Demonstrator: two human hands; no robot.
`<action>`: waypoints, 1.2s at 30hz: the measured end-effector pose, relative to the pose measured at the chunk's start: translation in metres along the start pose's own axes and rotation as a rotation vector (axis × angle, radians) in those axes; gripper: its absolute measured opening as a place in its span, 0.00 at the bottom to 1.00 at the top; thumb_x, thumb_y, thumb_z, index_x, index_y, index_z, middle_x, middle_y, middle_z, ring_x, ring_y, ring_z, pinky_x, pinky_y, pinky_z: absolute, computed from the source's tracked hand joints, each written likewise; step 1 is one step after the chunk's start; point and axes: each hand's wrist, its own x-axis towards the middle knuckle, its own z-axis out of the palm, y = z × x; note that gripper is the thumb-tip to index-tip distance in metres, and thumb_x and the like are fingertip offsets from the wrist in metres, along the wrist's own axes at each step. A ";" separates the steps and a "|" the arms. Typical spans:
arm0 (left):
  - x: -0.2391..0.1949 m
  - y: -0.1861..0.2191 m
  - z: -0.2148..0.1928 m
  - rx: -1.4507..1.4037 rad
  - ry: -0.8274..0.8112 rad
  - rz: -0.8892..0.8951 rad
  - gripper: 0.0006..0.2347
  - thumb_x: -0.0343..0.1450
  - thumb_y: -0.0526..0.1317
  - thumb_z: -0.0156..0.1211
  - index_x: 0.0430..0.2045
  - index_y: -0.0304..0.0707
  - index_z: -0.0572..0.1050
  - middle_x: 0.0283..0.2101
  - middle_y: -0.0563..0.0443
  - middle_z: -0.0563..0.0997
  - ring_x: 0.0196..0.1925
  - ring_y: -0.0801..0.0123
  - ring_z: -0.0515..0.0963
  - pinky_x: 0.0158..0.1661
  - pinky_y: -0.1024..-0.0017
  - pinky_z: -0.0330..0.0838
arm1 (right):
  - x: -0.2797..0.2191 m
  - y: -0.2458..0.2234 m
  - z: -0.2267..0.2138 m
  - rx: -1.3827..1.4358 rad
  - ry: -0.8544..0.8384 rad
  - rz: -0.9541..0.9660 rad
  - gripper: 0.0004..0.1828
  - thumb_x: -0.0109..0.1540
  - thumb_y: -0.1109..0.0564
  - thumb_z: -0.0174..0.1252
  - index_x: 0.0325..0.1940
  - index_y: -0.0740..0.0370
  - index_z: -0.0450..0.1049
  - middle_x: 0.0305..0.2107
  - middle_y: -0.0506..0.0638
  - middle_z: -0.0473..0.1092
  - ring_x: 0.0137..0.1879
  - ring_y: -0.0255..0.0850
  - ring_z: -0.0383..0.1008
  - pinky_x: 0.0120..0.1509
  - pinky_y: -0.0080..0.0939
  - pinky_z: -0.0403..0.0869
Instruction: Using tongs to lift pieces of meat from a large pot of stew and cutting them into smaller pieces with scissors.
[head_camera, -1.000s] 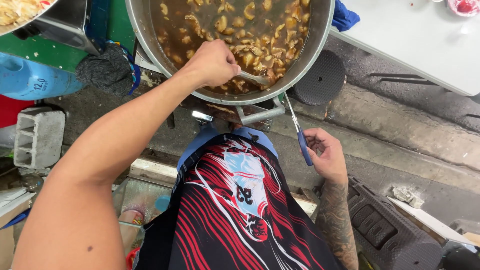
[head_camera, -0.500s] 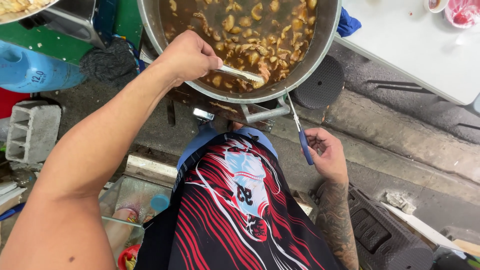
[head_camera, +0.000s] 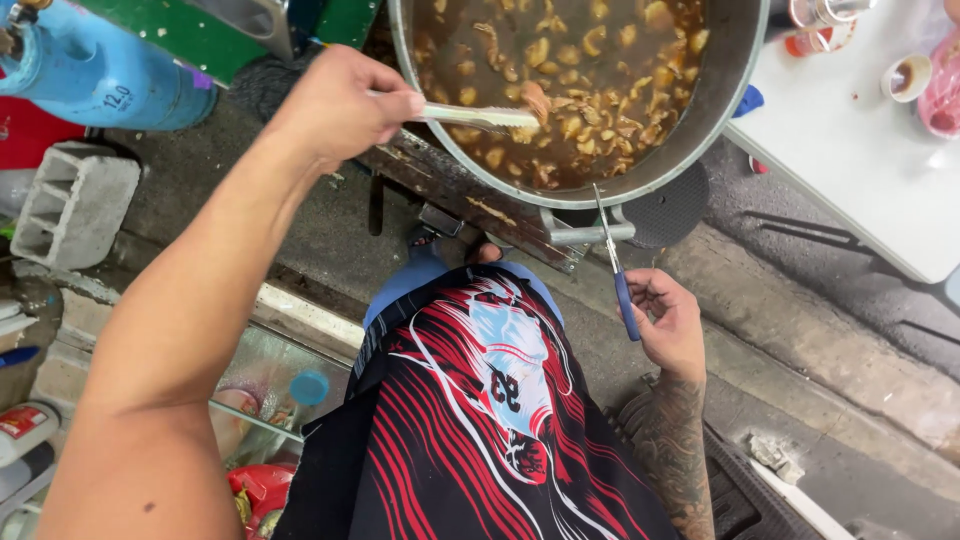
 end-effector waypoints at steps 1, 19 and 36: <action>-0.013 0.003 -0.010 -0.011 0.026 -0.060 0.05 0.69 0.38 0.55 0.24 0.39 0.76 0.12 0.57 0.66 0.12 0.79 0.55 0.16 0.79 0.50 | 0.000 -0.001 0.002 -0.005 -0.001 -0.001 0.15 0.54 0.52 0.55 0.40 0.63 0.69 0.28 0.46 0.67 0.33 0.31 0.66 0.36 0.27 0.69; 0.051 -0.122 -0.052 0.204 0.349 -0.009 0.07 0.67 0.43 0.56 0.21 0.42 0.77 0.23 0.54 0.77 0.23 0.72 0.74 0.28 0.70 0.69 | -0.002 -0.019 0.040 -0.067 -0.072 0.016 0.15 0.54 0.52 0.54 0.41 0.62 0.69 0.27 0.45 0.67 0.32 0.30 0.66 0.35 0.26 0.66; -0.010 -0.129 -0.028 -0.270 0.494 0.035 0.07 0.69 0.40 0.48 0.25 0.37 0.71 0.23 0.51 0.73 0.21 0.66 0.67 0.24 0.71 0.57 | 0.001 -0.018 0.025 -0.011 -0.153 0.140 0.18 0.47 0.60 0.59 0.40 0.67 0.71 0.25 0.49 0.71 0.29 0.33 0.71 0.36 0.29 0.73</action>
